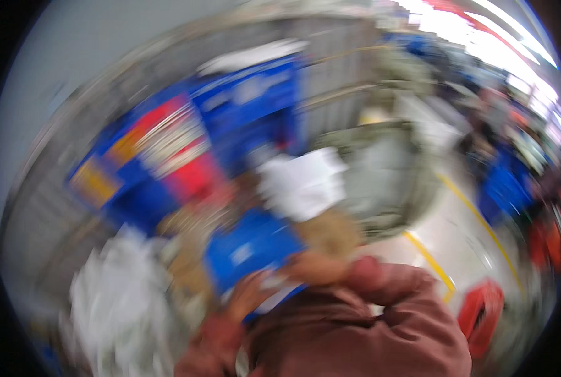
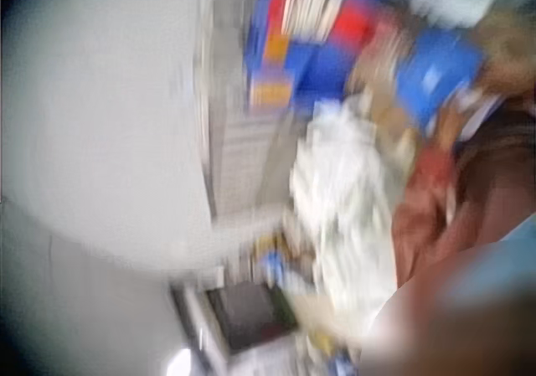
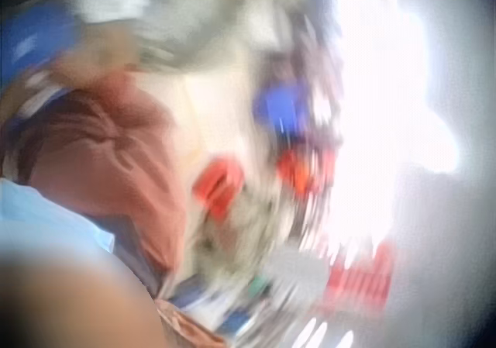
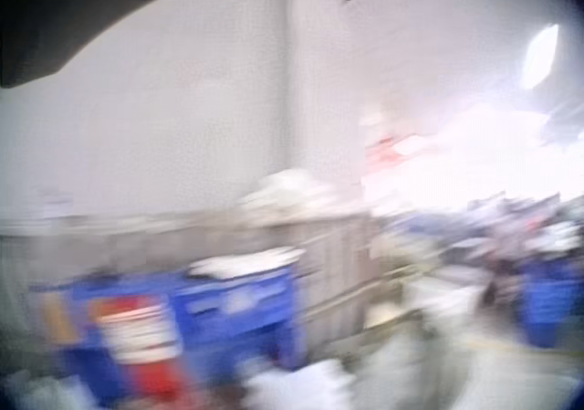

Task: The person places white foam shoe components on the blue plate of a bench press machine, operates the press, and stacks the pressed pieces on the work surface. They repeat this cycle for several pieces, then carry a large sack of components across the floor and set it near a green basket of finished pieces.

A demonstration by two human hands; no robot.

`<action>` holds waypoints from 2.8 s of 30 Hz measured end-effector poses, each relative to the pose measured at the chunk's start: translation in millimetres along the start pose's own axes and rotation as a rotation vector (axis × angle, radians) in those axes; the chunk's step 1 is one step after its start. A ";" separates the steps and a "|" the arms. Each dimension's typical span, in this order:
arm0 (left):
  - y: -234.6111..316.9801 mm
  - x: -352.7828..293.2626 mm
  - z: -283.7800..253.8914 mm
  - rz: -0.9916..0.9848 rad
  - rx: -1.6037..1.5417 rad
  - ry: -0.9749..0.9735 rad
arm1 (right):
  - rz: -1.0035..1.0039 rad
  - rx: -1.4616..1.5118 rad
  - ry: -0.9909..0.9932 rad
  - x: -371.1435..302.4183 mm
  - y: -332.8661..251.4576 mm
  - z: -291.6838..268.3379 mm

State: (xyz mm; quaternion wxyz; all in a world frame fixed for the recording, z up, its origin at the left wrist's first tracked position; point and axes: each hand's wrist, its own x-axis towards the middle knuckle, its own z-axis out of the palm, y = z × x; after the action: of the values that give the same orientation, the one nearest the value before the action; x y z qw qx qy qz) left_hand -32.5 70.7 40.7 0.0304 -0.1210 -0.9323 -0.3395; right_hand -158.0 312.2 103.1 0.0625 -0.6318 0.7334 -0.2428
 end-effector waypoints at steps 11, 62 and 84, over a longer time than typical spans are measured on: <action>52.1 -49.6 -61.0 -0.278 -0.076 -0.189 | -0.082 0.247 0.000 53.4 -47.5 -61.7; -8.9 -154.7 -249.1 -0.697 0.123 0.440 | 0.444 -0.401 0.308 52.6 228.7 -21.4; 37.7 -19.9 12.3 -0.506 -1.695 0.252 | 0.697 1.438 1.138 -55.5 -12.4 34.9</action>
State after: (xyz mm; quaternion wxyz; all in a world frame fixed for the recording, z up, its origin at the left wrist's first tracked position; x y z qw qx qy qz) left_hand -3.7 102.3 52.1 -0.0430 0.1448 -0.3569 -0.9219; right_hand -122.2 354.6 66.1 0.1377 0.0202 0.4767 -0.8680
